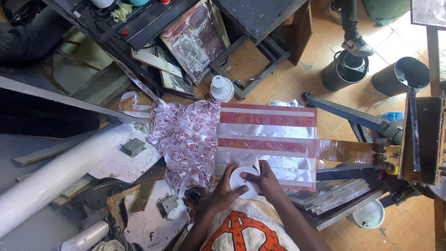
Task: The person prepares a frame with red ink, uses a squeegee to apply the ink onto fabric strips, and handles rolls of white fabric by hand on a production floor.
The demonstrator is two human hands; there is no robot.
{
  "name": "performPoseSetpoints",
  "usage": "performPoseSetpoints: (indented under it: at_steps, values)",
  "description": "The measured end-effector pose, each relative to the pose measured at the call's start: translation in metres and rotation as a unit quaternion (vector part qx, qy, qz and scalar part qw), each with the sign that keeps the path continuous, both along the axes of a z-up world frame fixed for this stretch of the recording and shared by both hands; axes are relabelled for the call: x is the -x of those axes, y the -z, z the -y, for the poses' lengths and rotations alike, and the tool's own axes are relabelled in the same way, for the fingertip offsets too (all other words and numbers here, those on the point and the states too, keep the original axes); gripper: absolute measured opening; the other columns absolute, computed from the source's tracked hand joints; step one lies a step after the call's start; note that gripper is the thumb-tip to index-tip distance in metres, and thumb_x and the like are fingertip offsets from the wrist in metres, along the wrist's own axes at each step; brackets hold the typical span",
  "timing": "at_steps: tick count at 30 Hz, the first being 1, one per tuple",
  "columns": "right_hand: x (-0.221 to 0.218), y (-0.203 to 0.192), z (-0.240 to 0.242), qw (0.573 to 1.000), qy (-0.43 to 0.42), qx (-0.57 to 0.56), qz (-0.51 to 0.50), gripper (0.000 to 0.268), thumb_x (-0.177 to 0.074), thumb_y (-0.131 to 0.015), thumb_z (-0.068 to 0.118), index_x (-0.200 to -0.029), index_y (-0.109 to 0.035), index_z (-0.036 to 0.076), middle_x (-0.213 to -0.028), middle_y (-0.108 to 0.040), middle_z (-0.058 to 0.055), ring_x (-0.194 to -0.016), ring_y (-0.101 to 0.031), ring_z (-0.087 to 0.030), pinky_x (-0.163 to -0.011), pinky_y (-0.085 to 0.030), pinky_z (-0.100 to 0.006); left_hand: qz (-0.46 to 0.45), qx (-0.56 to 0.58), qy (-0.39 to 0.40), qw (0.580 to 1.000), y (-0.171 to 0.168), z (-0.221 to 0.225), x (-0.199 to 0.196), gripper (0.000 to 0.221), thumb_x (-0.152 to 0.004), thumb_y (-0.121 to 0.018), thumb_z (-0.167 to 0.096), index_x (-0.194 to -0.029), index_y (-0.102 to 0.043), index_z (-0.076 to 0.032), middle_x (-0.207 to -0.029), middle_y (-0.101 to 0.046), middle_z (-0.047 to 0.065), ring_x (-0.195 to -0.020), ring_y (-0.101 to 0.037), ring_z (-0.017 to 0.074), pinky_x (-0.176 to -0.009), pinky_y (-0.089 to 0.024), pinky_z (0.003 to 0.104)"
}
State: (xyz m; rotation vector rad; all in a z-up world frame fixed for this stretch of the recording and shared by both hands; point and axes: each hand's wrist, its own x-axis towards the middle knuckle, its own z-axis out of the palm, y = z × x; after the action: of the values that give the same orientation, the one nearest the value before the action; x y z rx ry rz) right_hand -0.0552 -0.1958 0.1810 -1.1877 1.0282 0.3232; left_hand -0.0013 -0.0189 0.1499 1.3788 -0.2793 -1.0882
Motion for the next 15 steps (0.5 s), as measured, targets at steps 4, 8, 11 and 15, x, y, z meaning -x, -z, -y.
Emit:
performPoseSetpoints:
  at_steps: [4,8,11,15]
  values:
    - [-0.006,-0.009,-0.005,0.999,0.026,0.014,-0.015,0.062,-0.072,-0.086,0.024,-0.121,-0.051,0.005,-0.106,-0.062,-0.013,-0.090,-0.064,-0.027,-0.066,-0.050,-0.040,0.180,-0.142,-0.072,0.971,-0.008,0.006,0.000,0.095,-0.082,-0.077,-0.051,-0.159,-0.033,-0.016,-0.158,-0.040,0.014,-0.146,-0.045,0.0277,-0.111,-0.048,0.043]
    - [-0.007,-0.002,-0.006,0.998,0.052,0.018,-0.002,0.067,-0.071,-0.087,0.023,-0.124,-0.049,0.006,-0.111,-0.065,-0.017,-0.092,-0.067,-0.030,-0.073,-0.055,-0.042,0.214,-0.126,-0.101,0.963,0.002,0.004,-0.004,0.077,-0.088,-0.071,-0.048,-0.153,-0.046,-0.016,-0.157,-0.050,0.011,-0.145,-0.048,0.0269,-0.116,-0.041,0.043]
    - [-0.011,-0.014,-0.006,0.999,0.013,0.039,-0.030,0.071,-0.072,-0.085,0.032,-0.128,-0.049,0.009,-0.116,-0.066,-0.015,-0.096,-0.068,-0.030,-0.074,-0.055,-0.041,0.162,-0.120,-0.138,0.970,0.004,0.007,0.000,0.072,-0.085,-0.073,-0.049,-0.146,-0.053,-0.016,-0.142,-0.062,0.007,-0.125,-0.063,0.0199,-0.095,-0.057,0.033]
    - [-0.009,-0.003,-0.006,0.999,0.032,0.011,-0.014,0.066,-0.074,-0.084,0.028,-0.126,-0.049,0.008,-0.112,-0.065,-0.015,-0.093,-0.067,-0.029,-0.071,-0.054,-0.041,0.212,-0.112,-0.135,0.961,0.002,0.007,-0.002,0.064,-0.087,-0.072,-0.045,-0.142,-0.056,-0.016,-0.137,-0.064,0.006,-0.106,-0.070,0.0199,-0.081,-0.059,0.032]
